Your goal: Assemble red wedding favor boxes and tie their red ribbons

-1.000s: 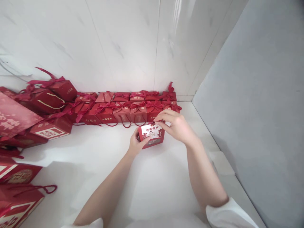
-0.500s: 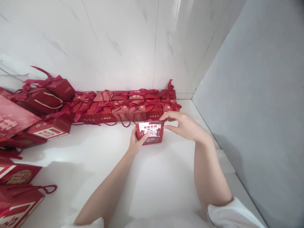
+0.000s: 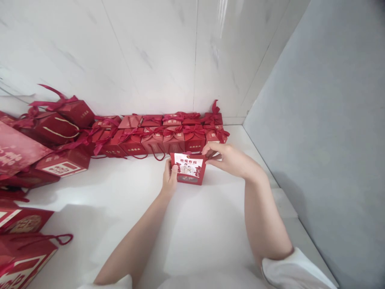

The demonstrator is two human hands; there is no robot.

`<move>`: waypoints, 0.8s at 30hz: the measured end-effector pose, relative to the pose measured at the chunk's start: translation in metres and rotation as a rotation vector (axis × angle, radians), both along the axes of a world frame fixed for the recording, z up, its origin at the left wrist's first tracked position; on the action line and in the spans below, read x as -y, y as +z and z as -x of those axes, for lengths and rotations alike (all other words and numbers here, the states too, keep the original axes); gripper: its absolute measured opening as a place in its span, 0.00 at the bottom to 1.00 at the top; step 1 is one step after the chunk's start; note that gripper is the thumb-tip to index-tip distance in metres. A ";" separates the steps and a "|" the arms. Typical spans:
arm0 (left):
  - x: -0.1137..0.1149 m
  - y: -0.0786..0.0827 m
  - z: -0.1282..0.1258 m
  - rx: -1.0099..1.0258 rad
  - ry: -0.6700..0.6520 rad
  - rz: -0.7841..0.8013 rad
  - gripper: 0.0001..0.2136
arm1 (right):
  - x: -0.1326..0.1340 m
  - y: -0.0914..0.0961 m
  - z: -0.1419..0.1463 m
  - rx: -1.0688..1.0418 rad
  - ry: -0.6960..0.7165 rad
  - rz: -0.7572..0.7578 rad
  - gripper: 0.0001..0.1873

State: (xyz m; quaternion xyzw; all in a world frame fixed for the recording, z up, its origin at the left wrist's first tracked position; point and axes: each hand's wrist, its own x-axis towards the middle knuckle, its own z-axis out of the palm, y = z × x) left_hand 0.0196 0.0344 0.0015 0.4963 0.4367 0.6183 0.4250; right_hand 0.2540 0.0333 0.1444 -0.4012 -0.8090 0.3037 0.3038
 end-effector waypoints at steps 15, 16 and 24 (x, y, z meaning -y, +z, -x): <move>0.001 0.004 -0.002 -0.008 -0.128 -0.025 0.18 | 0.006 -0.004 0.042 0.078 -0.011 -0.378 0.20; 0.001 0.005 -0.002 -0.007 -0.125 -0.021 0.18 | 0.005 -0.007 0.048 0.102 -0.030 -0.380 0.21; 0.000 0.006 -0.002 -0.019 -0.132 -0.028 0.19 | 0.010 -0.020 0.067 0.241 -0.212 -0.402 0.19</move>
